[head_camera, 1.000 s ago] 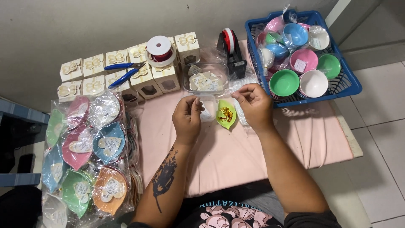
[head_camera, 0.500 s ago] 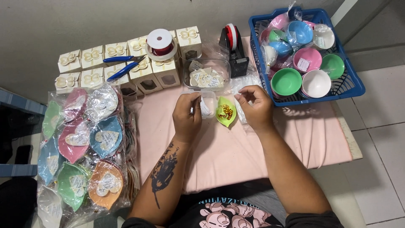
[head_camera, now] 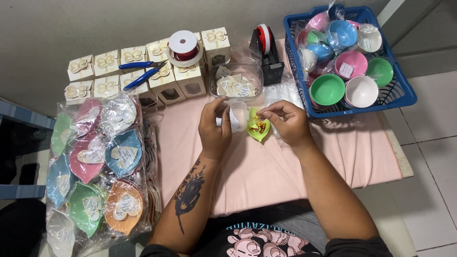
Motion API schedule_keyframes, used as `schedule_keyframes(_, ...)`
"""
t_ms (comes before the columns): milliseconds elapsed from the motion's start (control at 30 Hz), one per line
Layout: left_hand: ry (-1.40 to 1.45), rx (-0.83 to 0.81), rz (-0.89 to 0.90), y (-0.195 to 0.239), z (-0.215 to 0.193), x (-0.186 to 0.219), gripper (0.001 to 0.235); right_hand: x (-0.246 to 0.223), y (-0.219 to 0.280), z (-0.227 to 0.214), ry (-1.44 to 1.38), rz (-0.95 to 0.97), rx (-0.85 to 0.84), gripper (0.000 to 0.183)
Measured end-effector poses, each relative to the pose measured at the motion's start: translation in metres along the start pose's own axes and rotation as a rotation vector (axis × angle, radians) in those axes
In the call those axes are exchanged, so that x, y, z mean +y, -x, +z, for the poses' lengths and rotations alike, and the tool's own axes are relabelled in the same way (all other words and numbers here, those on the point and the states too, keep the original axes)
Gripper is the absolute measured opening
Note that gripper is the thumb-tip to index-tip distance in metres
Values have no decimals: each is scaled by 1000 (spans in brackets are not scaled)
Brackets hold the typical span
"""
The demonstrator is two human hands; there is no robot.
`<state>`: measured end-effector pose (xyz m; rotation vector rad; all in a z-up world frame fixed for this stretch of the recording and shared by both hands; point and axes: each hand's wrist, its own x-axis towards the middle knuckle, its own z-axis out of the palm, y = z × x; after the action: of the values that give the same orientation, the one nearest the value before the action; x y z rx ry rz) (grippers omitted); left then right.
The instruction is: The person sits on the floor and packs small ceramic bowls into clear plastic bags. They place a white paper insert into a green bowl, then slide the bowl into a plastic bag. The workspace includes stacks of gift boxes, ribbons, and a basket of colorful bowls.
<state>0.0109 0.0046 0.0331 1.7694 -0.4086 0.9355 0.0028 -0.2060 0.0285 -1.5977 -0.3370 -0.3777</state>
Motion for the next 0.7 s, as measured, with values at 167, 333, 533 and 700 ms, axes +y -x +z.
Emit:
schedule_keyframes(167,-187,63,28,1,-2,3,55,-15,1,8,-20,-93,15,23)
schedule_keyframes(333,-45,-13,-99,7,-4,-3,58,-28,-5,8,149,-304,-29,37)
schedule_keyframes(533,927,-362,-697,21,10,-6,93,-15,-4,17,481,-610,-170,34)
schedule_keyframes(700,1146,-137,-969,27,26,-23,48,-20,2,29,786,-717,-298,26)
